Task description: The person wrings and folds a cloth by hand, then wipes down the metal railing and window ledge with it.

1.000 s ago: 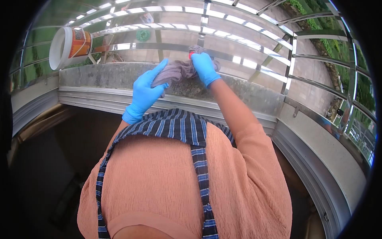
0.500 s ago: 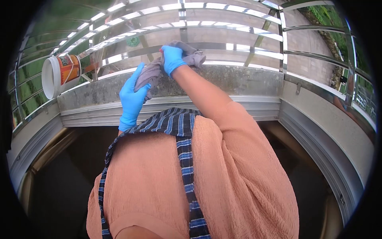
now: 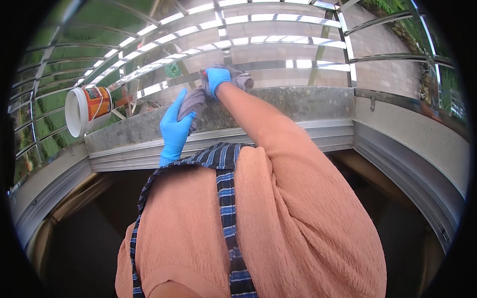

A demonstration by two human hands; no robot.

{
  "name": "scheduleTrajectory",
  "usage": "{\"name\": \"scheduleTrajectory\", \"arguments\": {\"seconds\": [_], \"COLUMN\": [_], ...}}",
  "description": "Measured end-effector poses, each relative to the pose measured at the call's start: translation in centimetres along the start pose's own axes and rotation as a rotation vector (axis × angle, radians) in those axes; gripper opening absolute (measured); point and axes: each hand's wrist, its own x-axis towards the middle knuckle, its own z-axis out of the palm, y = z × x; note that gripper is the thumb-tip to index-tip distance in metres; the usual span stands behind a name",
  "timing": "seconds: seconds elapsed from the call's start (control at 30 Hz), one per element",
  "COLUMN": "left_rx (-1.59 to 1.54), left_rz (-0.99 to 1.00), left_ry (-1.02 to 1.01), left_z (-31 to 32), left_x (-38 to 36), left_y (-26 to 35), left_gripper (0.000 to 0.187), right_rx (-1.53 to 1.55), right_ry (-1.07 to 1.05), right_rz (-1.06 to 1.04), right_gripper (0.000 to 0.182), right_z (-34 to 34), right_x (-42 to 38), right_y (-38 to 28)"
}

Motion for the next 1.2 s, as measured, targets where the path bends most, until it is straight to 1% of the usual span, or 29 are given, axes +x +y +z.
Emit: {"name": "scheduleTrajectory", "arguments": {"seconds": [0.03, 0.07, 0.13, 0.17, 0.2, 0.23, 0.27, 0.3, 0.33, 0.4, 0.43, 0.5, 0.53, 0.57, 0.63, 0.73, 0.83, 0.87, 0.9, 0.93, 0.97, 1.0, 1.03, 1.07, 1.1, 1.17, 1.2], "left_rx": [0.011, 0.055, 0.089, 0.106, 0.088, 0.093, 0.098, 0.101, 0.006, 0.091, 0.13, 0.119, 0.115, 0.111, 0.105, 0.075, 0.089, 0.101, 0.097, 0.097, 0.099, 0.112, 0.114, 0.117, 0.12, 0.125, 0.147], "left_rz": [0.007, 0.056, 0.107, 0.126, 0.083, 0.092, 0.094, 0.091, -0.102, -0.042, -0.01, 0.021, 0.046, 0.073, 0.086, 0.07, 0.03, 0.022, 0.034, 0.052, 0.068, 0.038, 0.04, 0.04, 0.039, 0.033, 0.038], "left_ry": [0.003, 0.011, 0.039, 0.055, 0.057, 0.064, 0.073, 0.084, 0.011, -0.002, -0.016, -0.05, -0.056, -0.058, -0.082, -0.089, -0.094, -0.096, -0.08, -0.06, -0.043, -0.055, -0.05, -0.048, -0.049, -0.062, -0.066], "left_z": [0.1, 0.1, 0.0, 0.0, -0.1, -0.3, -0.5, -0.7, -0.9, -1.0, -1.1, -0.9, -0.7, -0.4, -0.3, 0.1, 0.3, 0.4, 0.1, 0.3, 0.4, 0.2, 0.2, 0.3, 0.5, 0.9, 1.0], "left_x": [-0.1, -0.2, -0.9, -1.4, -2.2, -2.6, -3.2, -4.0, -4.8, -5.6, -5.5, -5.5, -5.4, -5.3, -5.0, -5.0, -5.5, -5.5, -5.5, -5.6, -5.6, -5.5, -5.5, -5.5, -5.4, -5.2, -5.0], "left_y": [0.0, 0.1, 0.6, 0.9, 1.3, 1.4, 1.2, 1.1, 0.8, 1.0, 1.2, 1.1, 0.9, 0.6, 0.7, 0.3, 0.2, 0.2, -0.5, -1.1, -1.3, -1.0, -1.0, -1.1, -1.2, -1.5, -1.7], "left_gripper": [0.061, 0.062, 0.063, 0.064, 0.065, 0.065, 0.065, 0.066, 0.065, 0.067, 0.067, 0.067, 0.067, 0.067, 0.066, 0.066, 0.066, 0.065, 0.065, 0.066, 0.066, 0.066, 0.066, 0.066, 0.066, 0.067, 0.067], "right_rx": [-0.104, -0.21, -0.039, 0.237, 0.511, 0.809, 1.033, 1.169, 1.269, 1.409, 1.396, 1.342, 1.321, 1.317, 1.388, 1.216, 0.922, 0.74, 0.512, 0.088, -0.278, -0.636, -0.855, -0.957, -1.018, -1.203, -1.231], "right_ry": [0.004, 0.008, 0.001, -0.038, -0.04, -0.038, -0.066, -0.112, -0.158, -0.23, -0.225, -0.195, -0.224, -0.285, -0.39, -0.503, -0.298, -0.324, -0.344, -0.28, -0.245, -0.246, -0.26, -0.309, -0.366, -0.475, -0.442], "right_rz": [-0.068, -0.135, -0.077, 0.053, 0.192, 0.302, 0.355, 0.375, 0.373, 0.333, 0.198, 0.029, 0.034, -0.044, -0.104, -0.197, -0.08, -0.121, -0.139, -0.002, -0.121, -0.44, -0.618, -0.585, -0.578, -0.5, -0.502], "right_gripper": [0.025, 0.025, 0.021, 0.017, 0.013, 0.014, 0.016, 0.018, 0.02, 0.026, 0.03, 0.032, 0.033, 0.034, 0.033, 0.03, 0.027, 0.028, 0.022, 0.019, 0.026, 0.033, 0.036, 0.037, 0.039, 0.039, 0.038], "right_z": [-0.6, -0.9, -1.5, -1.6, -1.7, -2.2, -2.4, -2.9, -3.6, -5.6, -7.0, -11.0, -13.5, -15.2, -18.1, -19.2, -16.8, -15.1, -13.0, -12.2, -9.8, -7.9, -6.1, -5.0, -4.1, -3.4, -2.8], "right_x": [0.7, 2.3, 6.1, 7.7, 9.2, 6.1, 2.4, 0.1, -1.7, -4.3, -5.1, -8.0, -8.7, -10.7, -11.6, -13.2, -11.9, -11.8, -11.2, -8.4, -8.0, -6.0, -4.2, -5.0, -5.3, -6.2, -6.5], "right_y": [0.6, 2.5, 6.4, 7.9, 9.3, 6.3, 3.6, 2.1, 1.0, 0.4, 0.6, 0.3, 0.7, 0.1, 0.6, -2.2, -2.9, -3.7, -4.4, -3.3, -4.5, -4.1, -3.4, -4.4, -4.1, -4.2, -4.5]}}
